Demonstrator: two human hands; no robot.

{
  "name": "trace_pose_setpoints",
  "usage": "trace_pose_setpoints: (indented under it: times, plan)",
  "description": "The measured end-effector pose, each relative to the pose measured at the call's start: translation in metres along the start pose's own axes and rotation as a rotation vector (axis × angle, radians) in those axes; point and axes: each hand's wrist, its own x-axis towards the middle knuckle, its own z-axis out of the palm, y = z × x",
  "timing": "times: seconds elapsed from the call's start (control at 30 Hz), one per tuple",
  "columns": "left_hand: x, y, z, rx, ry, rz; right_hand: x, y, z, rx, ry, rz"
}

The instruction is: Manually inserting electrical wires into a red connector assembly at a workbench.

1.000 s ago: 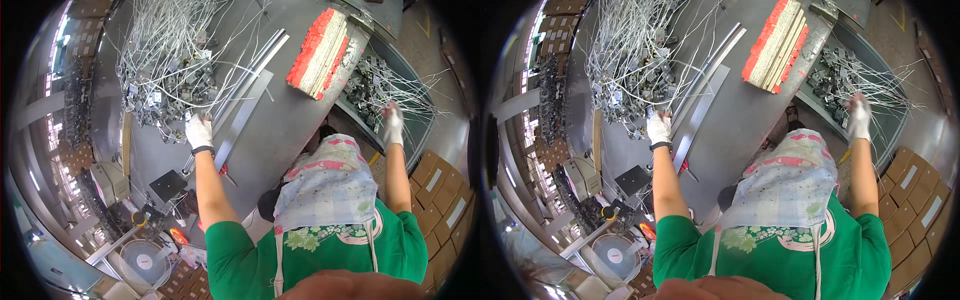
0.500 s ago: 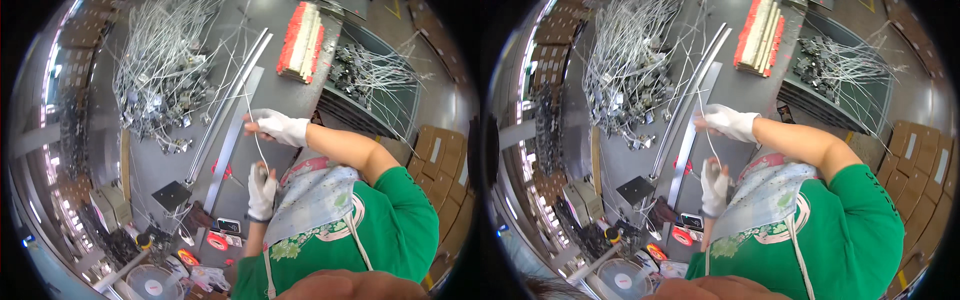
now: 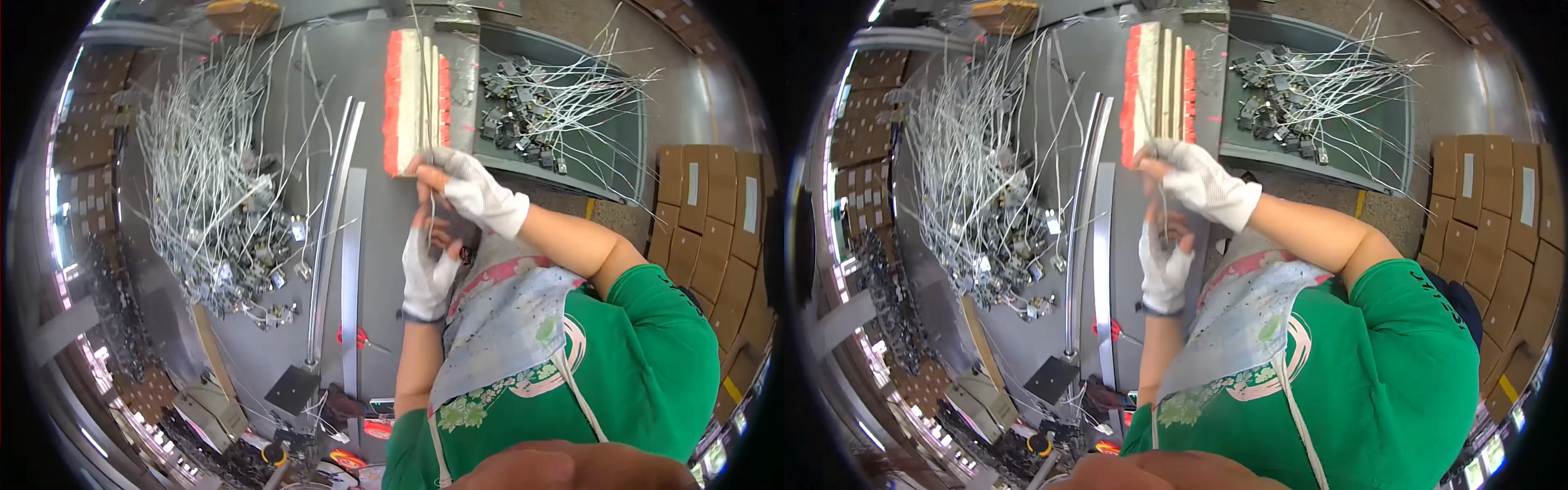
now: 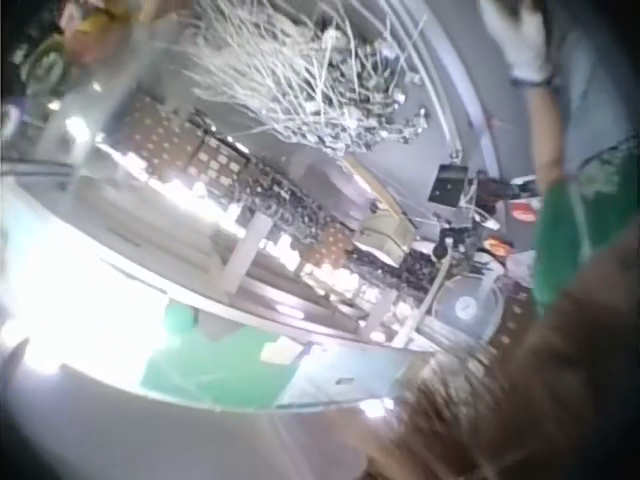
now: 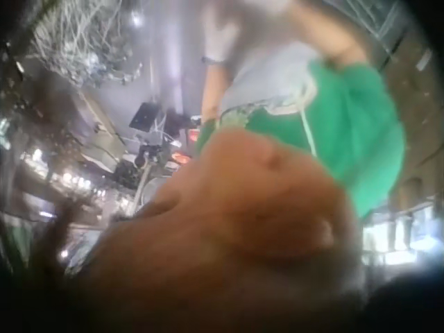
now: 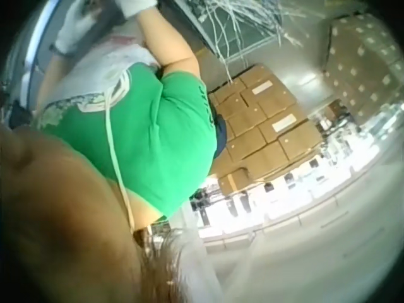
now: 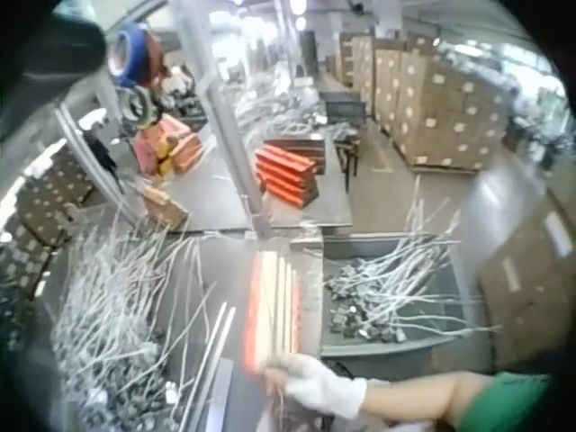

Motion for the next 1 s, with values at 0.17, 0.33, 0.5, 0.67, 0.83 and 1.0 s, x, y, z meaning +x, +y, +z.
trace_pose_setpoints:
  times: [0.17,0.33,0.5,0.67,0.83,1.0]
  plan:
    - [0.038,-0.043,0.041,0.106,0.048,-0.008,0.063,-0.010,-0.102,0.232,0.510,-0.099]
    - [0.046,-0.052,0.056,0.204,-0.003,-0.144,0.092,0.026,-0.137,0.357,0.621,0.016]
    - [0.070,-0.046,0.071,0.165,0.008,-0.268,0.118,0.032,-0.151,0.297,0.727,0.110]
    - [0.074,-0.050,0.091,0.243,0.085,-0.126,0.116,0.024,-0.173,0.095,0.738,-0.123]
    - [0.076,-0.054,0.094,0.312,0.076,-0.194,0.082,0.007,-0.152,-0.604,0.584,-0.052]
    - [0.075,-0.058,0.094,0.396,0.071,-0.116,0.112,0.004,-0.150,-0.331,0.574,0.040]
